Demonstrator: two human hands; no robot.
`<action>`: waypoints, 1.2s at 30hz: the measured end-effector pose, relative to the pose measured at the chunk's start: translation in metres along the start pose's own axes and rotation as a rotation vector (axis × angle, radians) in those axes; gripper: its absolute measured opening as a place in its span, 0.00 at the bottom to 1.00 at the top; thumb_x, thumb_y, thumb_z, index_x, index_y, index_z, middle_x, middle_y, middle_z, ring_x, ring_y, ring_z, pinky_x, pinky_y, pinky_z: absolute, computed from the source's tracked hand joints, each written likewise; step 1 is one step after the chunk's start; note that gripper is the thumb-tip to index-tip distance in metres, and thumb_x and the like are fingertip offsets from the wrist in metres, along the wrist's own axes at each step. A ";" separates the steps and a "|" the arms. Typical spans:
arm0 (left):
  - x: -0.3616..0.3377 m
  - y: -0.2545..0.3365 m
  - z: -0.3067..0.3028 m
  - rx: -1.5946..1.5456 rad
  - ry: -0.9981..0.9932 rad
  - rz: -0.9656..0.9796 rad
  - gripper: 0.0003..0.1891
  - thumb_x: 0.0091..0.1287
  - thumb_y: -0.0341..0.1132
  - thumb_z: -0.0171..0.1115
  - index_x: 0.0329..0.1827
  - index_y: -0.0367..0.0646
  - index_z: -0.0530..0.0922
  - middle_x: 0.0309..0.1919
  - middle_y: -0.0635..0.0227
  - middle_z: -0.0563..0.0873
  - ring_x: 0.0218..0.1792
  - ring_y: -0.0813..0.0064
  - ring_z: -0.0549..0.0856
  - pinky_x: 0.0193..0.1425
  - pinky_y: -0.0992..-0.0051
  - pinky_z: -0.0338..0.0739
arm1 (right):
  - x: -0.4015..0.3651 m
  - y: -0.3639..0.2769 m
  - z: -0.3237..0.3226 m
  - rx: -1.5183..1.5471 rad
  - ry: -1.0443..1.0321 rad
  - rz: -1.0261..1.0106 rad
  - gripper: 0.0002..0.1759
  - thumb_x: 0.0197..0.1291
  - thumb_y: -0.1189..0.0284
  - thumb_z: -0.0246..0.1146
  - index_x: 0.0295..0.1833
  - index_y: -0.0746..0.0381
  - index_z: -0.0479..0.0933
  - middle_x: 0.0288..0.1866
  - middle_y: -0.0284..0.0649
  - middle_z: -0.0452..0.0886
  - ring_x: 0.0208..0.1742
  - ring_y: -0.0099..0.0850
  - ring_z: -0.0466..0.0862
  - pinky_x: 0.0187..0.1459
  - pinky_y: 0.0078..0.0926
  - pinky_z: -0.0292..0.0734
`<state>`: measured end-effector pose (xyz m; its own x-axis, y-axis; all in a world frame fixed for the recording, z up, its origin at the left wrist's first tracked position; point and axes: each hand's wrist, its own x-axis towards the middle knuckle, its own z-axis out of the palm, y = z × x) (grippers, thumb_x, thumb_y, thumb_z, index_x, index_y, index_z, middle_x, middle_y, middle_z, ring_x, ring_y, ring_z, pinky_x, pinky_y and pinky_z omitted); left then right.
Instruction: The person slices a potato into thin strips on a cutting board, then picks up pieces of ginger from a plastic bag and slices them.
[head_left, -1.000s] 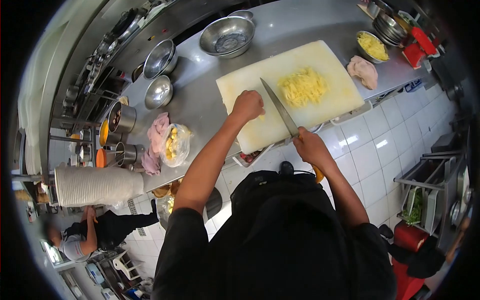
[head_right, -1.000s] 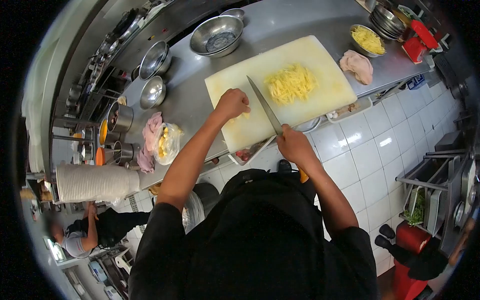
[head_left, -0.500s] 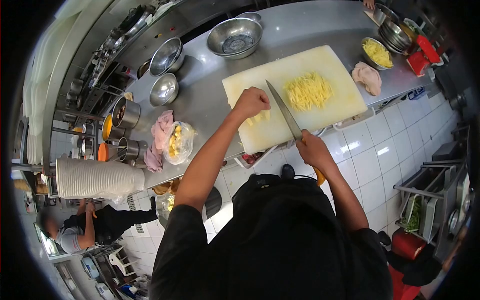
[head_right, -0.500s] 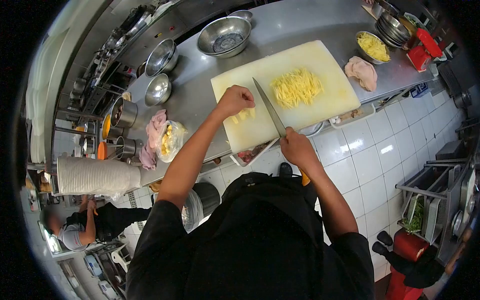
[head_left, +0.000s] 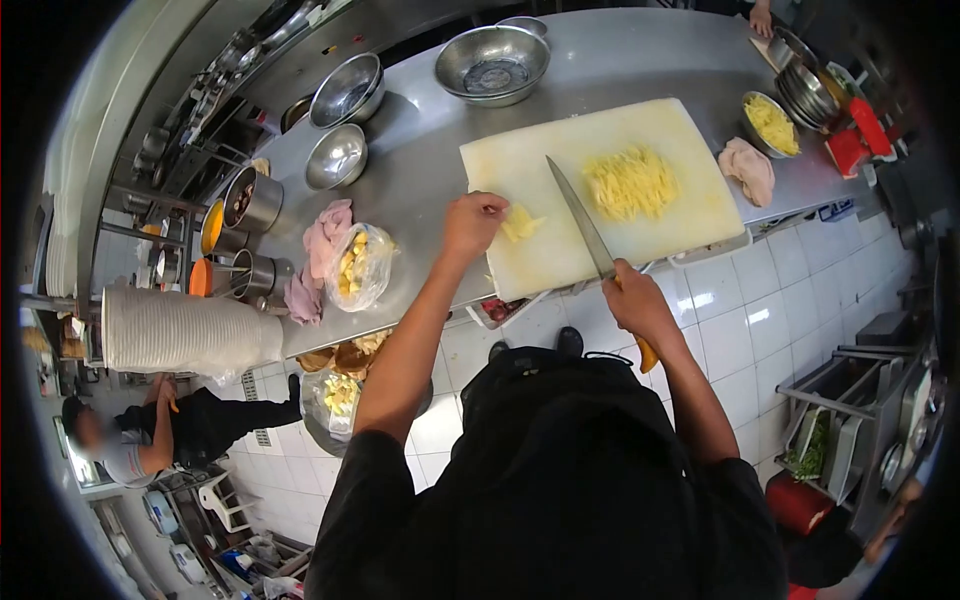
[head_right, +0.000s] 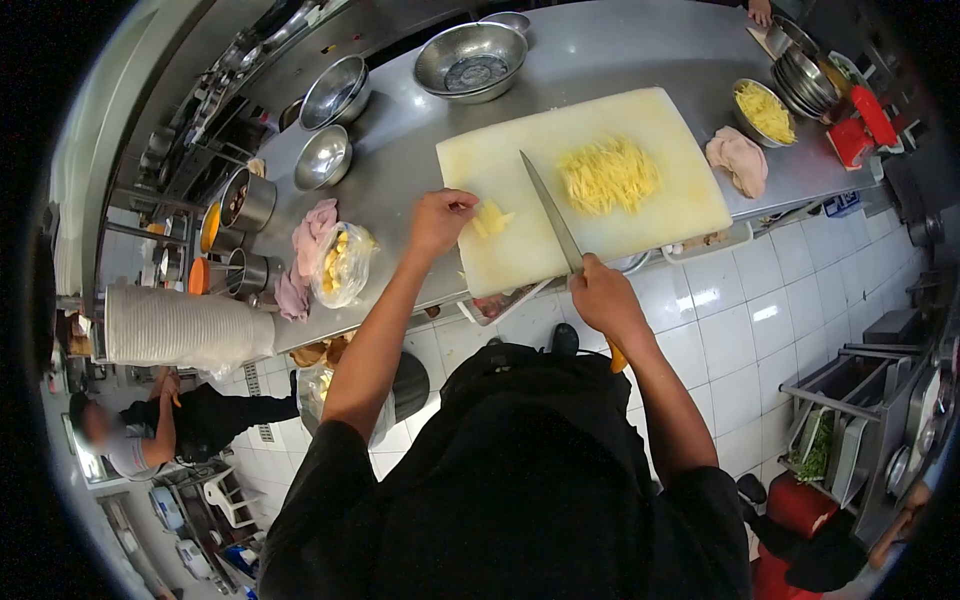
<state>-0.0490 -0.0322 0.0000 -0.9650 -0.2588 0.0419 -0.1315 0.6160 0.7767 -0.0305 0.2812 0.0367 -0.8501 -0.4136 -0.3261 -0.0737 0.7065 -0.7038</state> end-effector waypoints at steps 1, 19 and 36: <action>-0.002 0.006 -0.001 0.088 0.012 0.075 0.12 0.59 0.29 0.76 0.47 0.44 0.92 0.40 0.60 0.91 0.41 0.65 0.88 0.51 0.68 0.83 | 0.000 -0.001 0.000 0.003 -0.002 0.000 0.17 0.71 0.67 0.56 0.52 0.73 0.73 0.41 0.68 0.84 0.48 0.66 0.84 0.54 0.60 0.77; -0.006 0.042 0.008 -0.278 0.016 -0.155 0.10 0.65 0.30 0.76 0.45 0.32 0.91 0.30 0.65 0.92 0.29 0.78 0.86 0.36 0.75 0.82 | -0.002 -0.003 -0.002 -0.018 0.021 -0.015 0.16 0.69 0.68 0.56 0.52 0.72 0.75 0.40 0.69 0.84 0.48 0.66 0.85 0.54 0.61 0.77; -0.029 0.020 0.021 -0.057 0.234 -0.284 0.12 0.61 0.25 0.76 0.46 0.28 0.89 0.31 0.57 0.92 0.27 0.75 0.90 0.33 0.74 0.85 | 0.005 -0.003 -0.004 -0.035 -0.035 -0.005 0.18 0.72 0.67 0.56 0.55 0.73 0.74 0.41 0.69 0.85 0.49 0.67 0.84 0.55 0.60 0.77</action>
<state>-0.0281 0.0033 0.0012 -0.8130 -0.5806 -0.0427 -0.3671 0.4543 0.8117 -0.0364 0.2796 0.0396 -0.8308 -0.4365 -0.3454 -0.0963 0.7238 -0.6832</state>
